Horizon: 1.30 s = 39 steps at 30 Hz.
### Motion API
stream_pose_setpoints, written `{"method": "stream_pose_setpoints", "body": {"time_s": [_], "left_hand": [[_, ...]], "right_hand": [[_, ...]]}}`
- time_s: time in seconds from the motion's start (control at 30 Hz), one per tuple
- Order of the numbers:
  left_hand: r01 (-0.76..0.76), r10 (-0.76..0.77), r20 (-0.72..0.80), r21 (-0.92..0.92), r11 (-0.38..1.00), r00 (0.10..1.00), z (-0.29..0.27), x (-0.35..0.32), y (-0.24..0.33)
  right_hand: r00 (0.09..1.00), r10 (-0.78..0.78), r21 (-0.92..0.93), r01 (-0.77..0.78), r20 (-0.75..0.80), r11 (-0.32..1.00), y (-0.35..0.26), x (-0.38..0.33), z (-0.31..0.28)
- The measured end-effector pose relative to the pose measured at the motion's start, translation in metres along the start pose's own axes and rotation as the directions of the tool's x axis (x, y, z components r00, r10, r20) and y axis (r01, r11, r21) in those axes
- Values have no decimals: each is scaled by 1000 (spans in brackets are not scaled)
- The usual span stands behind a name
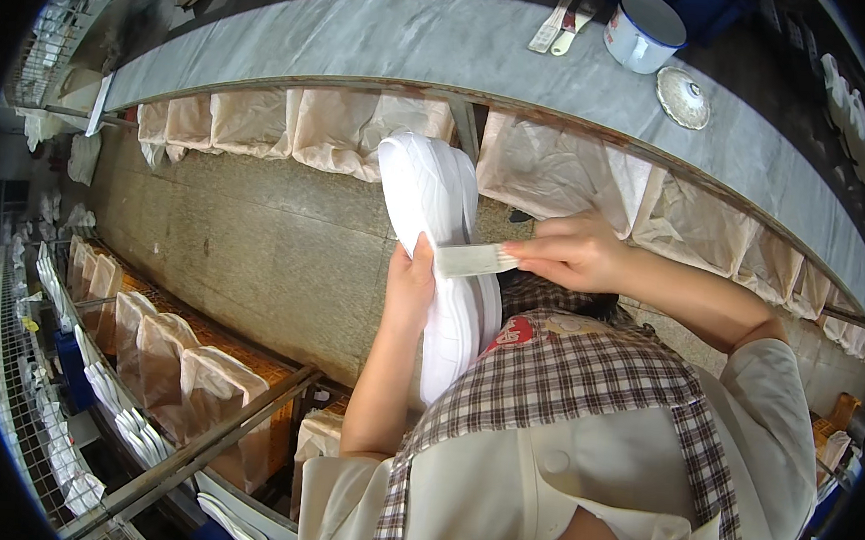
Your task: The person picks up pairs of gray and white slippers from a shelf, inspects them, and uses a brush to clean the white slippers. They then place the cleaned slippers back on the shelf and continue handling additional pairs of black slippers.
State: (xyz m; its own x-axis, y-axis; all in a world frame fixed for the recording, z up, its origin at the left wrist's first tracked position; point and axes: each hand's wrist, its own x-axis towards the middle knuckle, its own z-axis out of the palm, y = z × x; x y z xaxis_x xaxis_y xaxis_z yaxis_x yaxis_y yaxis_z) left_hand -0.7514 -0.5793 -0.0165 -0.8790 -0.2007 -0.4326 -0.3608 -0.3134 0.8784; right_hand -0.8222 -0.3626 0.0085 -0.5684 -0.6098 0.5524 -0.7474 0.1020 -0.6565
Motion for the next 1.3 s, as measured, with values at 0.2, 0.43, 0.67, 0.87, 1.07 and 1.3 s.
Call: {"method": "stream_pose_setpoints", "body": {"time_s": [0.2, 0.43, 0.67, 0.87, 1.07, 1.3], "left_hand": [[-2, 2, -18, 5, 1000, 1000, 0, 0, 1], [49, -49, -90, -3, 999, 995, 0, 2, 6], [-71, 62, -93, -93, 993, 994, -8, 13, 2], [-111, 108, -48, -82, 990, 993, -1, 10, -3], [-50, 52, -34, 63, 997, 998, 5, 4, 5], [-98, 107, -101, 91, 991, 989, 5, -2, 6]], "right_hand": [[993, 17, -54, -11, 119, 998, 3, 0, -3], [972, 13, -195, 34, 234, 980, 14, 6, -3], [1000, -7, -123, 5, -10, 992, 12, 9, -18], [984, 175, -226, -168, 13, 960, -5, 8, 8], [998, 38, -256, -25, 45, 966, -27, 33, -11], [996, -36, -54, 40, 83, 998, -24, 30, -12]]}}
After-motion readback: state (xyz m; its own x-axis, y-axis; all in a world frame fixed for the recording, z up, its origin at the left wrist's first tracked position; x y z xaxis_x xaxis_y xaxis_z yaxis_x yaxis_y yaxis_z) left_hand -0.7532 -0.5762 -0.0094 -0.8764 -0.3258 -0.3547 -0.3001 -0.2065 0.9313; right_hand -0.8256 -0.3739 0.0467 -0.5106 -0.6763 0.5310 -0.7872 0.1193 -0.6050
